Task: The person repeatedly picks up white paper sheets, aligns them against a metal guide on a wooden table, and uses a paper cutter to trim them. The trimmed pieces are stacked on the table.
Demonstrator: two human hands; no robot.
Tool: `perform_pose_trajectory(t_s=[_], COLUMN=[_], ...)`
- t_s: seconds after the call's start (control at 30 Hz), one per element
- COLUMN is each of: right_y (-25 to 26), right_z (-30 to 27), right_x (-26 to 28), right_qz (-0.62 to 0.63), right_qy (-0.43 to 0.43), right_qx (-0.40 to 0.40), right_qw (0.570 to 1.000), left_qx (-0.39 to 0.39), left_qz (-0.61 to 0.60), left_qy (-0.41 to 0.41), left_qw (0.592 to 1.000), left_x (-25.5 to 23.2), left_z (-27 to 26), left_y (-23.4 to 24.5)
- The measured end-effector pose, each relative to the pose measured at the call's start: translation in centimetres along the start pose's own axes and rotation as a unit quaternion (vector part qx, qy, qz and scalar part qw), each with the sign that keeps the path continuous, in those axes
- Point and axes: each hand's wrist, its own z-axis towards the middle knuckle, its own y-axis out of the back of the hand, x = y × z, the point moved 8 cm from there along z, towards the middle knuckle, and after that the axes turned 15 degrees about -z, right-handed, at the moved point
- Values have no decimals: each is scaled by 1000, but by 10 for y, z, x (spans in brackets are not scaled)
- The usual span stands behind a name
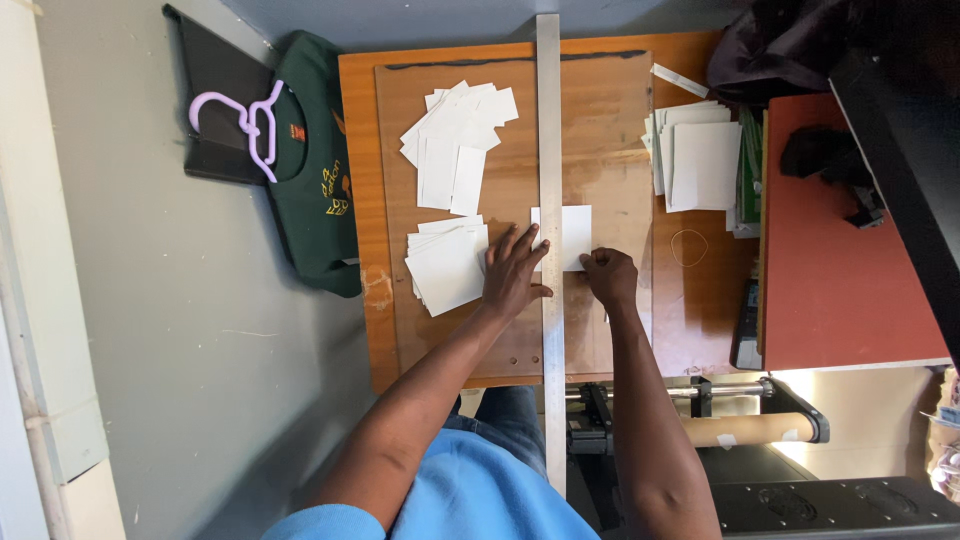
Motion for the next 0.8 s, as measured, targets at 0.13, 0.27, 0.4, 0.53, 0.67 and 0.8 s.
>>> perform_pose_trajectory(t_s=[0.13,0.27,0.4,0.53,0.67,0.8], right_y=[0,2,-5,-1,0,-2], right_z=[2,0,5,-2,-5,-2], right_x=[0,3,-1,4,3,1], right_qz=[11,-16,-6,5,14,27], right_qy=[11,22,15,12,-3,8], right_qx=[-4,-2,7,10,4,-17], right_qw=[1000,1000,1000,1000,1000,999], left_qx=[-12,-10,-8,-10,-19,-8], left_qz=[-14,3,-3,-2,3,26], left_qy=[-2,-8,-8,-9,-10,-1], left_qw=[1000,1000,1000,1000,1000,1000], left_x=[-3,0,-3,-2,1,-4], left_z=[-2,-2,-3,0,3,6], left_y=[3,-1,1,-1,-7,-3])
